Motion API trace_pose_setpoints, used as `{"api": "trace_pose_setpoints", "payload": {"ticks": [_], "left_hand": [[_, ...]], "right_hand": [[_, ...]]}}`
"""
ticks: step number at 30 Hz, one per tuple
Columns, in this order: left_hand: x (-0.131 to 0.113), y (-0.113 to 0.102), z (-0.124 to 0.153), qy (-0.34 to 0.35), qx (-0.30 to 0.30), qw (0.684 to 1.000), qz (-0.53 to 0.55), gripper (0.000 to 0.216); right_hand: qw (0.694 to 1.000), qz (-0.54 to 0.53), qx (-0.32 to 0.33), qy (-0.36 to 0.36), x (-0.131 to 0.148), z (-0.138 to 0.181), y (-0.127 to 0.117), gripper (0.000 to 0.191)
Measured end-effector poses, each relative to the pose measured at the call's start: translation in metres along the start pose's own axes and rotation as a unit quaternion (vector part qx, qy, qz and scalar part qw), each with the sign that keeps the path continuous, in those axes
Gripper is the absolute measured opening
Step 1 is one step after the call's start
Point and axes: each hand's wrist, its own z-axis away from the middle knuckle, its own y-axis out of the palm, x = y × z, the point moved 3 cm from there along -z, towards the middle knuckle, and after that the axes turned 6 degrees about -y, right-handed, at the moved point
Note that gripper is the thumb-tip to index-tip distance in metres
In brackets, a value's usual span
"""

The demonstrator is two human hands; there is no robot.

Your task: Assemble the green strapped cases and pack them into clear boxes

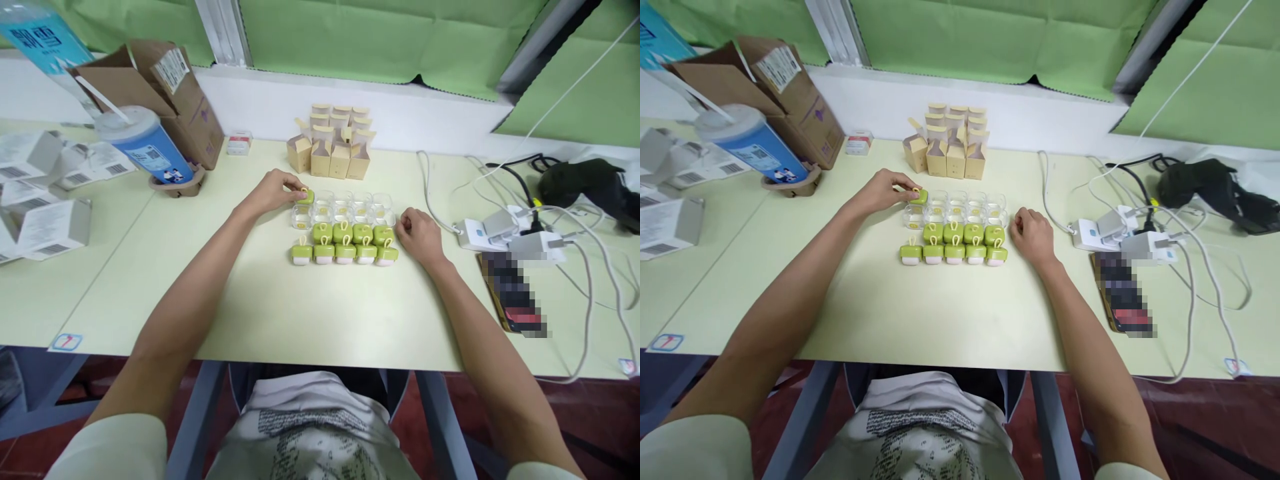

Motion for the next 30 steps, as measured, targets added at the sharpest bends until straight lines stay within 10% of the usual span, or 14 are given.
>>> {"api": "trace_pose_setpoints", "payload": {"ticks": [20, 30], "left_hand": [[-0.026, 0.001, -0.003, -0.042, 0.027, 0.984, -0.172, 0.014], [-0.091, -0.045, 0.043, 0.03, 0.144, 0.966, -0.211, 0.031]], "right_hand": [[0.999, 0.029, 0.017, 0.01, 0.01, -0.003, -0.004, 0.01], [1.0, 0.003, 0.007, 0.011, -0.001, 0.0, -0.001, 0.014]]}}
